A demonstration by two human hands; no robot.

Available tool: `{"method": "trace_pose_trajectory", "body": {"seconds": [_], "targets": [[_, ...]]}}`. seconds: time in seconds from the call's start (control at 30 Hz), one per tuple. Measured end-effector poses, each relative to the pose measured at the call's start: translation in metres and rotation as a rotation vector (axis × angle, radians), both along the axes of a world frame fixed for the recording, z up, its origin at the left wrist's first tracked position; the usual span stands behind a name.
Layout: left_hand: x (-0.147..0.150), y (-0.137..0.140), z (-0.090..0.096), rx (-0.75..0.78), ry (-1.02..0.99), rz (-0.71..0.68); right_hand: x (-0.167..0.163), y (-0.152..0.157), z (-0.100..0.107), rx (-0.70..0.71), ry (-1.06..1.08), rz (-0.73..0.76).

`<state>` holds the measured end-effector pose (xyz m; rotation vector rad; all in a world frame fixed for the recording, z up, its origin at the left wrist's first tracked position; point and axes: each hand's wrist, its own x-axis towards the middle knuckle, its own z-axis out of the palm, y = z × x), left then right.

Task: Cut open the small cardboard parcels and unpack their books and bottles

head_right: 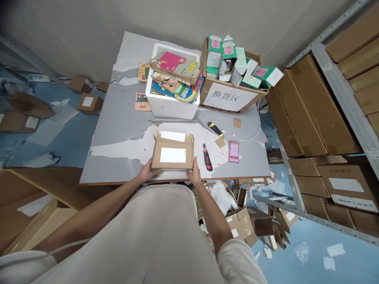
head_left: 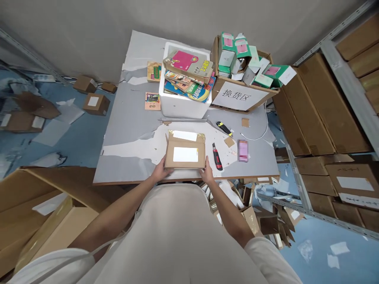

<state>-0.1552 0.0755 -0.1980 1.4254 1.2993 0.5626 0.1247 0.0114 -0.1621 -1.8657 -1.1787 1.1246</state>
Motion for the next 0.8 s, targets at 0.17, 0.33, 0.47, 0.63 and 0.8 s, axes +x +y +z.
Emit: {"method": "trace_pose_trajectory", "body": {"seconds": [0.17,0.33,0.47,0.63,0.8], "targets": [[0.019,0.013,0.043,0.163,0.031,0.111,-0.006,0.011,0.051,0.211,-0.418,-0.055],[0.055,0.018,0.096,0.286,-0.072,0.111,0.019,-0.023,0.119,0.337,-0.850,-0.007],[0.109,0.006,0.126,0.306,-0.169,-0.087,0.045,-0.092,0.146,0.268,-1.027,-0.062],[0.189,-0.035,0.145,0.234,-0.223,-0.297,0.053,-0.185,0.152,-0.036,-1.072,-0.322],[0.255,-0.075,0.136,0.164,-0.223,-0.431,0.057,-0.251,0.160,-0.236,-0.979,-0.543]]}}
